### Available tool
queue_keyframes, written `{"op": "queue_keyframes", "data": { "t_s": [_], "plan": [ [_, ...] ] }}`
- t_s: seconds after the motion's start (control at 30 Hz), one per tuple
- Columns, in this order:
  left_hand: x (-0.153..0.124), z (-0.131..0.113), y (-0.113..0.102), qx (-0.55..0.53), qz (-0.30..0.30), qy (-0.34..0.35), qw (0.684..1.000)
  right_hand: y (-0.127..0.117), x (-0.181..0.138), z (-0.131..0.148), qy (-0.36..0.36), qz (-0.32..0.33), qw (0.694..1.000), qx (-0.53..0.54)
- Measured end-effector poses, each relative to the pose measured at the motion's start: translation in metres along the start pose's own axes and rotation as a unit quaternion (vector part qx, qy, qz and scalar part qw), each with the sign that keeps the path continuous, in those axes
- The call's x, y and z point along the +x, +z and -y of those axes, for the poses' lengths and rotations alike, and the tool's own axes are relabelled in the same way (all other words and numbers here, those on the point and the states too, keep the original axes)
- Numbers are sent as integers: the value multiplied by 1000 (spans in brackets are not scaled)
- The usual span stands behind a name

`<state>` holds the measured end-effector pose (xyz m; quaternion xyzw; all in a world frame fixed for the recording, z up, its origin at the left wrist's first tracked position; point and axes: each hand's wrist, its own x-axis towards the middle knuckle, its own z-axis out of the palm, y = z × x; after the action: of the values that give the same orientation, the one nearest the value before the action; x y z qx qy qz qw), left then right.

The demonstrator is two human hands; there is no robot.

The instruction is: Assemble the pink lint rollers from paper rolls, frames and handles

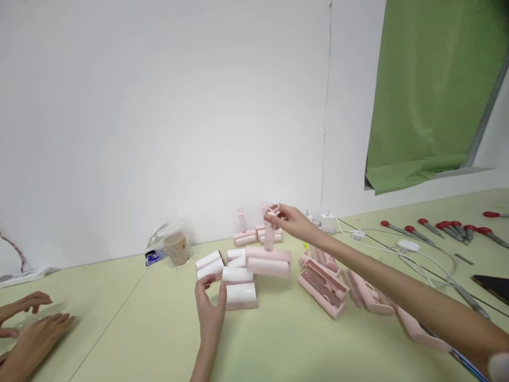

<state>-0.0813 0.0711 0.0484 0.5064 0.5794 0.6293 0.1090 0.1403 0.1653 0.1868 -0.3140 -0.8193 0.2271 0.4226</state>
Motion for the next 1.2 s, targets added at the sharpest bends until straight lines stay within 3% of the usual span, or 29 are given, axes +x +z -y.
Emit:
{"op": "queue_keyframes", "data": {
  "t_s": [0.1, 0.23, 0.4, 0.6, 0.8, 0.9, 1.0, 1.07, 1.2],
  "plan": [
    [6, 34, -4, 19, 3, -30, 999, 22, 63, -27, -8, -6, 1000, -11],
    [-2, 52, -5, 22, 83, -57, 995, 71, 112, -67, 11, 24, 999, -22],
    [-6, 52, -8, -23, 215, -131, 968, 106, 133, -107, 43, 59, 997, -6],
    [-3, 53, -9, -22, 208, -152, 966, 113, 137, -130, 67, 91, 994, 13],
    [-3, 57, -7, -31, 217, -158, 963, 112, 122, -131, 85, 21, 995, 48],
    [-3, 61, -7, -30, 213, -155, 964, 104, 109, -115, 87, -44, 992, 79],
    [-5, 61, -8, -31, 213, -151, 965, 92, 75, -90, 78, -76, 986, 124],
    [-4, 55, -10, -37, 222, -147, 963, 83, 39, -73, 77, -53, 983, 161],
    [4, 25, -7, -63, 260, -160, 950, 81, -49, -49, 112, 52, 962, 245]
  ]
}}
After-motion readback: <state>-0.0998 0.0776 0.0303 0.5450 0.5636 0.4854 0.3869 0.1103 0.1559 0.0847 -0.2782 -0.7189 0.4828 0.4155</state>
